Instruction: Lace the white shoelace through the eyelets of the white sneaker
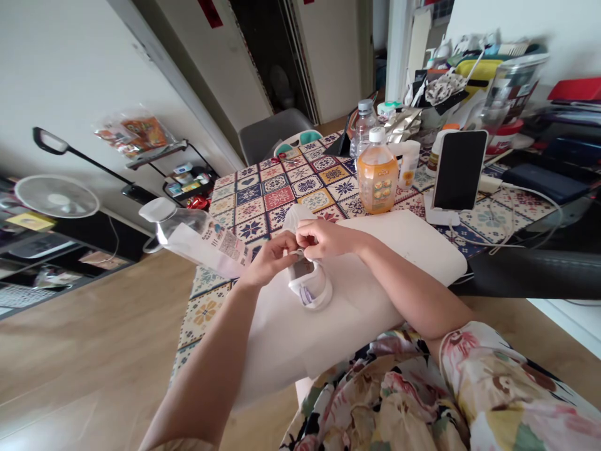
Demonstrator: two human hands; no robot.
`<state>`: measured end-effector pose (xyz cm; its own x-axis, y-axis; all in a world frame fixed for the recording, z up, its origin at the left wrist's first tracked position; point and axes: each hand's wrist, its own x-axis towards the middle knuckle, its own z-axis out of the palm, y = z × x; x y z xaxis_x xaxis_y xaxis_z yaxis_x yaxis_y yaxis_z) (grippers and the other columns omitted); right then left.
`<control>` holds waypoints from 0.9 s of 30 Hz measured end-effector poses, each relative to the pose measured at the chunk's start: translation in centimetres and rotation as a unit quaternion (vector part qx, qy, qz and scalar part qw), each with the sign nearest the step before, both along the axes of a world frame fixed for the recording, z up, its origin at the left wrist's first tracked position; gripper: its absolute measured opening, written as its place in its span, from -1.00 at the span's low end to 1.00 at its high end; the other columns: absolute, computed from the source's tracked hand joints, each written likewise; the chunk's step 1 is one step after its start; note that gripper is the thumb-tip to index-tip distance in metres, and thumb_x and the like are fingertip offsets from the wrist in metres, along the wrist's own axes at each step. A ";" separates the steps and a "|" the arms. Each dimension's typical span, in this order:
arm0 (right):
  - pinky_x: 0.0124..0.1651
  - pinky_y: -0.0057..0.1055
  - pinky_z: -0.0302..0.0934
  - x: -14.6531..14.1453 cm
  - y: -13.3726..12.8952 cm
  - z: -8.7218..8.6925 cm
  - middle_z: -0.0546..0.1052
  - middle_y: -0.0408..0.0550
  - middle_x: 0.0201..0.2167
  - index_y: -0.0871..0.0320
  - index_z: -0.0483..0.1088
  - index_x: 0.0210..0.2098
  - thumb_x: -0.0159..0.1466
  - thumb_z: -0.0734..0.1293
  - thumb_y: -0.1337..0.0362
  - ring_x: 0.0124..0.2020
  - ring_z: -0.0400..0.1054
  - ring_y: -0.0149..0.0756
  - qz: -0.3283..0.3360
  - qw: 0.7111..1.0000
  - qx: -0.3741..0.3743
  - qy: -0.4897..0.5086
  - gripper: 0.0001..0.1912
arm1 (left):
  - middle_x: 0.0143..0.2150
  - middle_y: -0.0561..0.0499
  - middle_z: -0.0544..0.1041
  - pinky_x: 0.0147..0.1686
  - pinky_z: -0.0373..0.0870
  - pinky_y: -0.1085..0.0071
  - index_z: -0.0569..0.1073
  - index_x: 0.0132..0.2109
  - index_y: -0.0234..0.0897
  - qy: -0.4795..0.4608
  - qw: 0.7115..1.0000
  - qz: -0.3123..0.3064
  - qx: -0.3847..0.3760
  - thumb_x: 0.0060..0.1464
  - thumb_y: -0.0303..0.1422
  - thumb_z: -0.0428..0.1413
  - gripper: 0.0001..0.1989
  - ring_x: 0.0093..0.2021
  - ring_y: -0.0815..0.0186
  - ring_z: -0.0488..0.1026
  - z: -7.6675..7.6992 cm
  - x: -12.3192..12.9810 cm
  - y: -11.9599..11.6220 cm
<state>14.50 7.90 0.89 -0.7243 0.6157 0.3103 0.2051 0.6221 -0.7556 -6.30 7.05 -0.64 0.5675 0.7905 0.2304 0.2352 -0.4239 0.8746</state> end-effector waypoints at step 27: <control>0.11 -0.32 0.11 1.3 1.0 0.0 0.39 -0.08 -0.16 0.19 0.48 -0.37 0.18 0.46 0.07 -0.09 0.31 -0.30 0.114 0.982 -0.145 0.049 -0.71 | -0.39 -0.03 0.25 -0.23 0.37 0.14 0.07 -0.61 -0.22 -0.247 0.956 0.038 -0.157 -0.26 0.22 0.20 -0.34 -0.24 0.17 0.32 -0.3 -0.8 0.4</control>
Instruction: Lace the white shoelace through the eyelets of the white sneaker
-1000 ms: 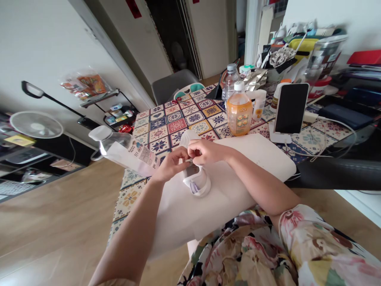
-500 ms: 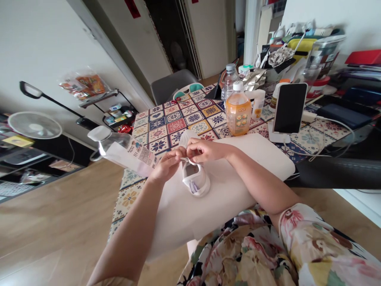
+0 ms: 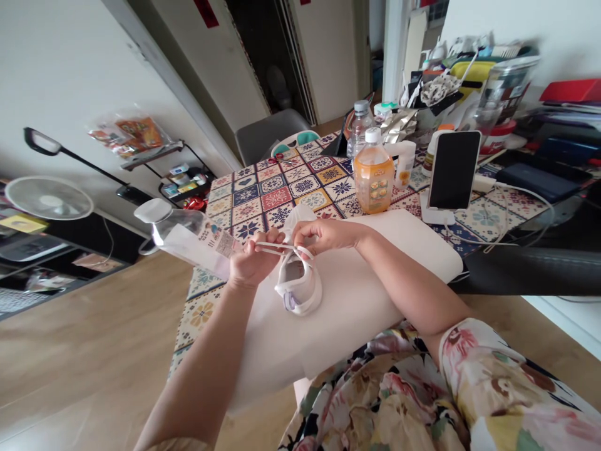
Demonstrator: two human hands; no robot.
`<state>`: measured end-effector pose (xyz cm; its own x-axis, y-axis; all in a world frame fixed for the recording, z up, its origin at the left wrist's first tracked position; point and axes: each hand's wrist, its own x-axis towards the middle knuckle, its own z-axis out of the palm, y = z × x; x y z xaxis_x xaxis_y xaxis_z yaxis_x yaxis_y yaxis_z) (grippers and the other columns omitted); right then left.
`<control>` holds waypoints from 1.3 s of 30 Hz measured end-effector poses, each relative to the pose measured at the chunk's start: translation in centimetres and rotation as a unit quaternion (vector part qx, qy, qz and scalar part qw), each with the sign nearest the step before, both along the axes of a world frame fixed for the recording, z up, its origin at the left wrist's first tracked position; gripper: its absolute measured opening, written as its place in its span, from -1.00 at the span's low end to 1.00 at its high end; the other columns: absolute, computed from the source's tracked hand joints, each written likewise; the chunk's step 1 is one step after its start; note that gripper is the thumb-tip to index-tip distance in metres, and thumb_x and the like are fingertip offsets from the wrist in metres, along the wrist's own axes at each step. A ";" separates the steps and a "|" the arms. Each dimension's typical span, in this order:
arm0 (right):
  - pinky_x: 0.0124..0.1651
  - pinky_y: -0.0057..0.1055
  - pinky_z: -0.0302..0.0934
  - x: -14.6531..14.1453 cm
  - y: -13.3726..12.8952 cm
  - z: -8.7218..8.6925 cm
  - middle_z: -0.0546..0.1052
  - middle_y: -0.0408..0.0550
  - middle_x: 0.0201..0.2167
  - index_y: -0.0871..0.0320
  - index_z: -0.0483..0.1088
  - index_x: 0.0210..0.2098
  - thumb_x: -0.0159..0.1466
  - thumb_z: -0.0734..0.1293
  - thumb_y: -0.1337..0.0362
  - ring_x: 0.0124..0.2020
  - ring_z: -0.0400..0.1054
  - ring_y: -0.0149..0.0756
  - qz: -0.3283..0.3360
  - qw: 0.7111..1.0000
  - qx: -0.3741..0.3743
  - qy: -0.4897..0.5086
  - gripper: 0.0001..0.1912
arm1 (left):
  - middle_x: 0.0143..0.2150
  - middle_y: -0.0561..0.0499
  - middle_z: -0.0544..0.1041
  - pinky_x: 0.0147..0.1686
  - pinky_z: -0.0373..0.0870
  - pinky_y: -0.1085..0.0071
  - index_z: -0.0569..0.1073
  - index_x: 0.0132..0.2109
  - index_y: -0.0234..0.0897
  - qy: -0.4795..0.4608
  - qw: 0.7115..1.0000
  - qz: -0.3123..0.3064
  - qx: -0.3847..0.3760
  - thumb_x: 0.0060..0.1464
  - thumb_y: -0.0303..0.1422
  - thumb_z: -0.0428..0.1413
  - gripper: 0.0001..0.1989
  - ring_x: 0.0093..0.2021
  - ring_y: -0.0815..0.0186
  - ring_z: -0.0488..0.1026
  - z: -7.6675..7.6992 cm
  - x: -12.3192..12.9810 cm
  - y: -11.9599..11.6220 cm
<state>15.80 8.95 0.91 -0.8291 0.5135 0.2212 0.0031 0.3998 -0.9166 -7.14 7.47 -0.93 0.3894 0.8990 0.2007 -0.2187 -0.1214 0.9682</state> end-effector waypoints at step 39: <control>-0.63 -0.51 -0.11 0.3 0.1 0.0 0.17 -0.37 -0.75 0.12 0.29 -0.43 0.18 0.40 -0.11 -0.74 -0.09 -0.54 -0.157 0.939 -0.162 0.259 -0.58 | -0.61 0.13 0.28 -0.63 0.15 0.54 0.40 -0.60 -0.28 -0.110 0.993 -0.046 0.020 -0.28 -0.25 0.44 -0.63 -0.62 0.51 0.22 1.4 -0.4 -1.1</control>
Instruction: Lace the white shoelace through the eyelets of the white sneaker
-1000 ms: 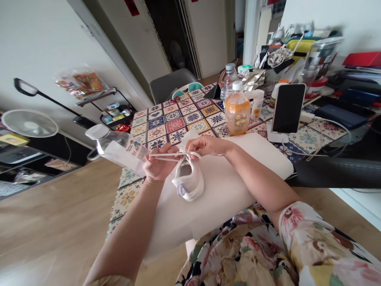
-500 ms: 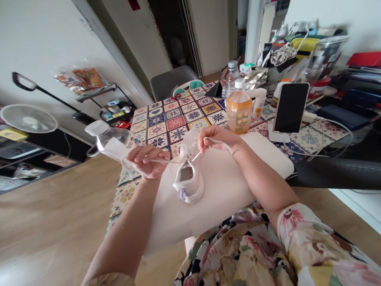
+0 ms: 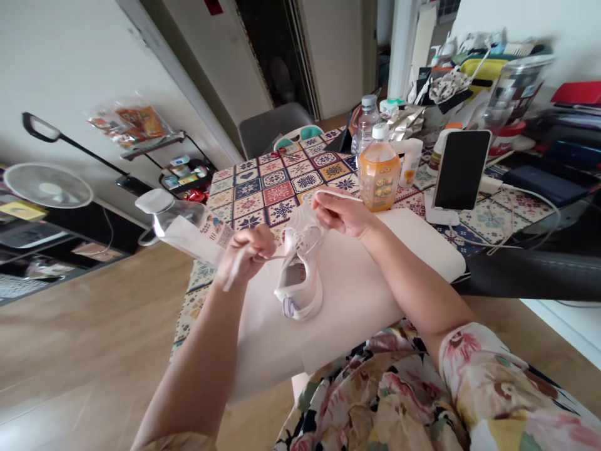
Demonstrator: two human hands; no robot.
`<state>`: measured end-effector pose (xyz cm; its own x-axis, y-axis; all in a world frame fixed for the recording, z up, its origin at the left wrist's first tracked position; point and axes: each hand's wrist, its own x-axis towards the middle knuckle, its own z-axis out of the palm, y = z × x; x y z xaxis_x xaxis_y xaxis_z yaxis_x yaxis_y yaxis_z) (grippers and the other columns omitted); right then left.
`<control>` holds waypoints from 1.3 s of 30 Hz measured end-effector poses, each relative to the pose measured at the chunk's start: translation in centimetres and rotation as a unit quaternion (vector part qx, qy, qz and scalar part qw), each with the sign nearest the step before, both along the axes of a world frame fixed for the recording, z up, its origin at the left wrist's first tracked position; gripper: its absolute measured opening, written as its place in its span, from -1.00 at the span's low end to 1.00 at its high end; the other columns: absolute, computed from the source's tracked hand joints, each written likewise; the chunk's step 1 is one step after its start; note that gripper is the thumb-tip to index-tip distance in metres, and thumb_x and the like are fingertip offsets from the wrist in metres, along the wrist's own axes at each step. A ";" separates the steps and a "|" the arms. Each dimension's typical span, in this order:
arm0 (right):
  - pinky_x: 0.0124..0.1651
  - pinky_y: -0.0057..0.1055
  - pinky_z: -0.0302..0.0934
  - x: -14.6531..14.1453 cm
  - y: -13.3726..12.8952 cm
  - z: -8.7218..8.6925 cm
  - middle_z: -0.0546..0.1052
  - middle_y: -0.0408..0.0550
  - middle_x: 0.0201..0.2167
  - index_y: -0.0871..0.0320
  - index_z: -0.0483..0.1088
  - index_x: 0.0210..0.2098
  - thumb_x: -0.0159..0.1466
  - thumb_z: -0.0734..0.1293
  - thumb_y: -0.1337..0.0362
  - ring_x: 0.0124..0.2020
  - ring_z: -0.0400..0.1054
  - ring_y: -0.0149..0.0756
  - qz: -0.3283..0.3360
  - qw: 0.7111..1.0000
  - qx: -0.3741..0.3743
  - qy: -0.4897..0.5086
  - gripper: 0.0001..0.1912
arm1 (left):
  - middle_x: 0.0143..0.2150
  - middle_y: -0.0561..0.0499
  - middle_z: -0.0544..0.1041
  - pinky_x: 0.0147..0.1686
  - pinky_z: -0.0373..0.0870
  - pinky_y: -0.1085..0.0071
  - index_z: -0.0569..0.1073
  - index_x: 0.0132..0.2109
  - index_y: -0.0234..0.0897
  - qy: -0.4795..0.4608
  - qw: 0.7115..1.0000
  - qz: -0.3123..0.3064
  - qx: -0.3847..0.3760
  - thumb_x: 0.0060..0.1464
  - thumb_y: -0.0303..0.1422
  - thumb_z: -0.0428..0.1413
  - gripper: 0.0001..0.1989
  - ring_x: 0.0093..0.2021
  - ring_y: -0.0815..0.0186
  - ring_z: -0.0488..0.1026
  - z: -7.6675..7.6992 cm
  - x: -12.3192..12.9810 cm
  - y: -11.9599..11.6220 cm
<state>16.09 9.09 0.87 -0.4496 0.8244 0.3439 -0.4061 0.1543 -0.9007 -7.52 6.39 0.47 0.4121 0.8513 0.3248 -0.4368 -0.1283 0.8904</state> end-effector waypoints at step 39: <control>-0.11 -0.34 0.23 -3.7 -1.7 -2.0 0.44 -0.06 -0.26 0.04 0.42 -0.23 0.32 0.25 0.36 -0.18 0.33 -0.30 -0.198 0.870 0.407 -0.196 -0.87 | -0.54 0.10 0.50 -0.42 0.41 0.51 0.49 -0.43 -0.30 0.042 0.977 0.159 -0.132 -0.27 -0.26 0.42 -0.70 -0.52 0.46 0.43 -0.8 2.8 -0.4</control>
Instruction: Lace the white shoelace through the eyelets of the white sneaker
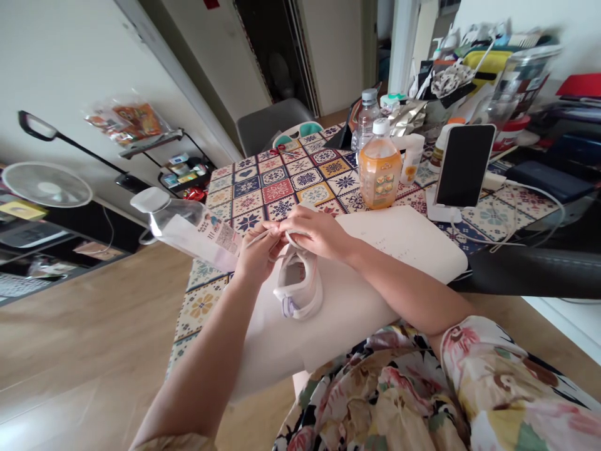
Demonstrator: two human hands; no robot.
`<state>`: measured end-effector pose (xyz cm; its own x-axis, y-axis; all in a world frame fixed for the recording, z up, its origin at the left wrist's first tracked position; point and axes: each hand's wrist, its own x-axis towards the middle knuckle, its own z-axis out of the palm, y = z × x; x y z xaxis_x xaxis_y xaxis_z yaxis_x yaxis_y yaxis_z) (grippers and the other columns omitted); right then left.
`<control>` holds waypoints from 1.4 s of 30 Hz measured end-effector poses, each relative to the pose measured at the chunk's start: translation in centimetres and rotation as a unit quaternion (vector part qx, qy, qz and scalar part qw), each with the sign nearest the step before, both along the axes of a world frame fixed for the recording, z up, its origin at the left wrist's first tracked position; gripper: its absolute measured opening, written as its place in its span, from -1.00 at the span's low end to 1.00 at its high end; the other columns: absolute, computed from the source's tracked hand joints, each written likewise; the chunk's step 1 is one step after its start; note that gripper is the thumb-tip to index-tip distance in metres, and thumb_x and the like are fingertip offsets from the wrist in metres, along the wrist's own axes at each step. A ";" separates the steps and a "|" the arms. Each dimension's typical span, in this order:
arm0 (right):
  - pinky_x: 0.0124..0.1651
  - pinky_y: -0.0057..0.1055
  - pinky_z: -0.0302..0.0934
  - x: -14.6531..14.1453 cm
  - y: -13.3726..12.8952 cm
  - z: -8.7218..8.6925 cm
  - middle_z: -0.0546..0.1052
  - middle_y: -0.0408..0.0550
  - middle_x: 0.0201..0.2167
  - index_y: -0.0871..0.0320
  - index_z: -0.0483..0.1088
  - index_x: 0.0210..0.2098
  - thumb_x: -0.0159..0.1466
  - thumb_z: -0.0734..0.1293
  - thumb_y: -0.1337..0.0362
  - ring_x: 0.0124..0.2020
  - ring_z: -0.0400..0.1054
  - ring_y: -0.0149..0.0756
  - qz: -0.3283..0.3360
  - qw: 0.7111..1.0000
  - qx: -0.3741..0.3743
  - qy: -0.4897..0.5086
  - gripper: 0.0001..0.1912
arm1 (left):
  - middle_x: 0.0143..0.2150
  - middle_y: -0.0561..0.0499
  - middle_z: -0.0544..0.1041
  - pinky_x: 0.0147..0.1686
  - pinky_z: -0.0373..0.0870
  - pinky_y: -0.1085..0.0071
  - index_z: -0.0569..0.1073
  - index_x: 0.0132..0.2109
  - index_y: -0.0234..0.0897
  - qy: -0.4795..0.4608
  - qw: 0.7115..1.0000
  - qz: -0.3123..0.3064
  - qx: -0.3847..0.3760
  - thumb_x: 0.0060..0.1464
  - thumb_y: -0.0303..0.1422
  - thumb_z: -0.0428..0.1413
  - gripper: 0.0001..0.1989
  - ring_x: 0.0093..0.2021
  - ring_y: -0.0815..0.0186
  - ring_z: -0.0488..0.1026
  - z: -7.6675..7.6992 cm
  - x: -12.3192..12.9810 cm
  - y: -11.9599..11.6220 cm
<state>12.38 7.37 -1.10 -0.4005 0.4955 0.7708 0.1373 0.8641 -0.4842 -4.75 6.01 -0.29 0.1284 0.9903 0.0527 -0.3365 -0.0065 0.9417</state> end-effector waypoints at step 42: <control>-0.55 -0.58 0.00 5.3 2.1 2.1 0.47 -0.21 -0.54 0.24 0.47 -0.34 0.19 0.43 0.19 -0.61 0.18 -0.58 0.248 0.800 -0.465 -0.288 -0.79 | -0.57 0.02 0.48 -0.66 0.20 0.53 0.59 -0.45 -0.23 0.314 0.866 -0.388 -0.011 -0.07 -0.25 0.27 -0.85 -0.65 0.44 0.27 1.7 -6.3 2.0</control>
<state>17.65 9.49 1.01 -0.8817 0.4166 -0.2215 0.3209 0.1853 -0.9288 -11.08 8.02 1.41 0.7525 0.5925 -0.2874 0.3482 0.0125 0.9373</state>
